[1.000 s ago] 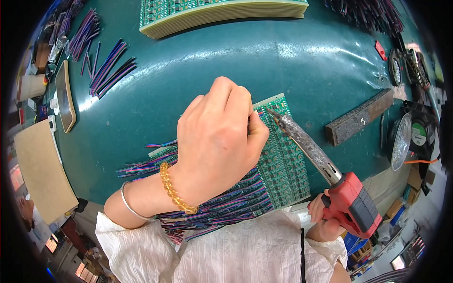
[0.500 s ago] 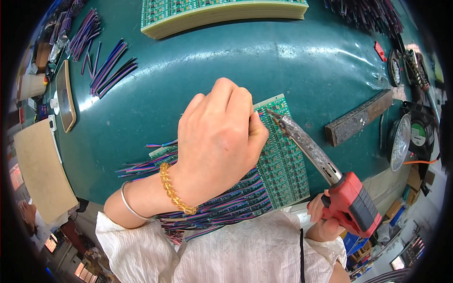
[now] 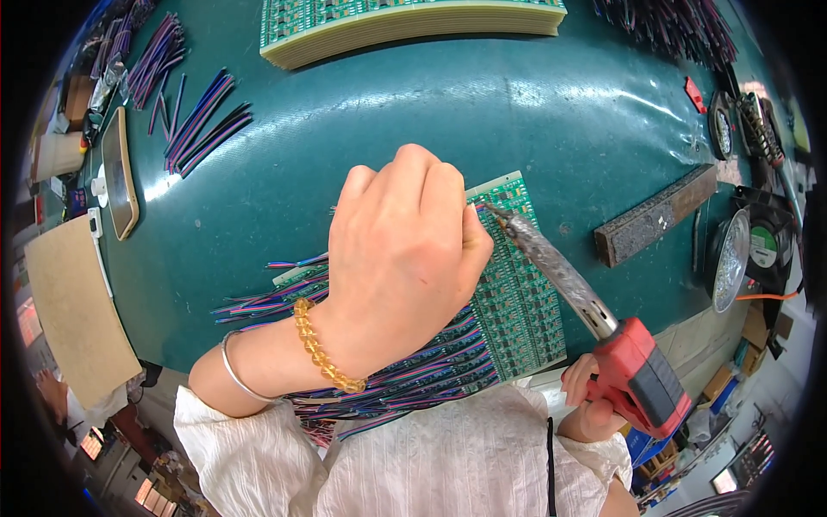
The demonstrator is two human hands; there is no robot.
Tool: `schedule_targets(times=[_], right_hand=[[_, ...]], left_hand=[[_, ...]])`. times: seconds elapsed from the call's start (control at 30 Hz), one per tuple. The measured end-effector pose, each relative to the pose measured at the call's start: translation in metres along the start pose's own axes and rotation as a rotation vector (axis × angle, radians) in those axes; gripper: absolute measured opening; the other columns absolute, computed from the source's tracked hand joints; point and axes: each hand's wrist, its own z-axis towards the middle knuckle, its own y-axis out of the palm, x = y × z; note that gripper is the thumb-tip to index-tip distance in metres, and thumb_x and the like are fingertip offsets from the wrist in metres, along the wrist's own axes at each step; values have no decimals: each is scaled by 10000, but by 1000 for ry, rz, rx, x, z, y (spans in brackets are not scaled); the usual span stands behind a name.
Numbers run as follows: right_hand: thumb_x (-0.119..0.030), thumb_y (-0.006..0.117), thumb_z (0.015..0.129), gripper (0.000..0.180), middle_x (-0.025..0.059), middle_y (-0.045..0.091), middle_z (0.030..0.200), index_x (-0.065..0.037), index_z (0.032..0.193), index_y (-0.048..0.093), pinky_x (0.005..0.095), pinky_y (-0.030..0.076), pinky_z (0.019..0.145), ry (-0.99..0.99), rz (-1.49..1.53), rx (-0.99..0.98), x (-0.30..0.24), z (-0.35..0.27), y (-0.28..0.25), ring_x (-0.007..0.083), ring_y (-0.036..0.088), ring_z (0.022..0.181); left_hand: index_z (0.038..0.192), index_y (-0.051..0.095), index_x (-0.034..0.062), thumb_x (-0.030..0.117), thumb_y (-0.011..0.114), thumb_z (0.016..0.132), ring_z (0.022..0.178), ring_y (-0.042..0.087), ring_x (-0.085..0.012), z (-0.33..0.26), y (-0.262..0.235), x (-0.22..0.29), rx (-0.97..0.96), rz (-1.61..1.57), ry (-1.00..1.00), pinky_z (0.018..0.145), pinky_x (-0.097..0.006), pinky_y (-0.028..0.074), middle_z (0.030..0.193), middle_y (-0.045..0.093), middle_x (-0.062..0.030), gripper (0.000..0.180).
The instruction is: The person picks up wires from the table, positions them onto a circuit board, and solders them to the board using a soldering iron.
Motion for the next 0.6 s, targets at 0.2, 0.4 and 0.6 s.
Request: schedule_targets(times=[0.2,0.4,0.6], right_hand=[[-568,722,824,517,-3,593,634,-98,657,583,284,410,517,86,59,-53,3,-3,-7,158,565,549],[-562,679,857,519,12,591,631,-85,676,584,305,435,544,54,-44,24,0,-8,-2,185,573,558],[-654,686,797,597,10,566,585,-84,664,568,298,425,501,95,85,-48,-2,3,-2,170,560,512]], left_hand=[[771,518,45,-23,690,706,660,478,-271,0,0,0,19,3,25,608,-369,390,818,534,-91,196],[770,520,45,-25,691,705,656,480,-271,0,0,0,22,2,29,605,-368,392,813,534,-91,195],[771,523,44,-27,686,707,651,478,-272,0,-1,0,20,9,35,603,-369,391,809,534,-89,189]])
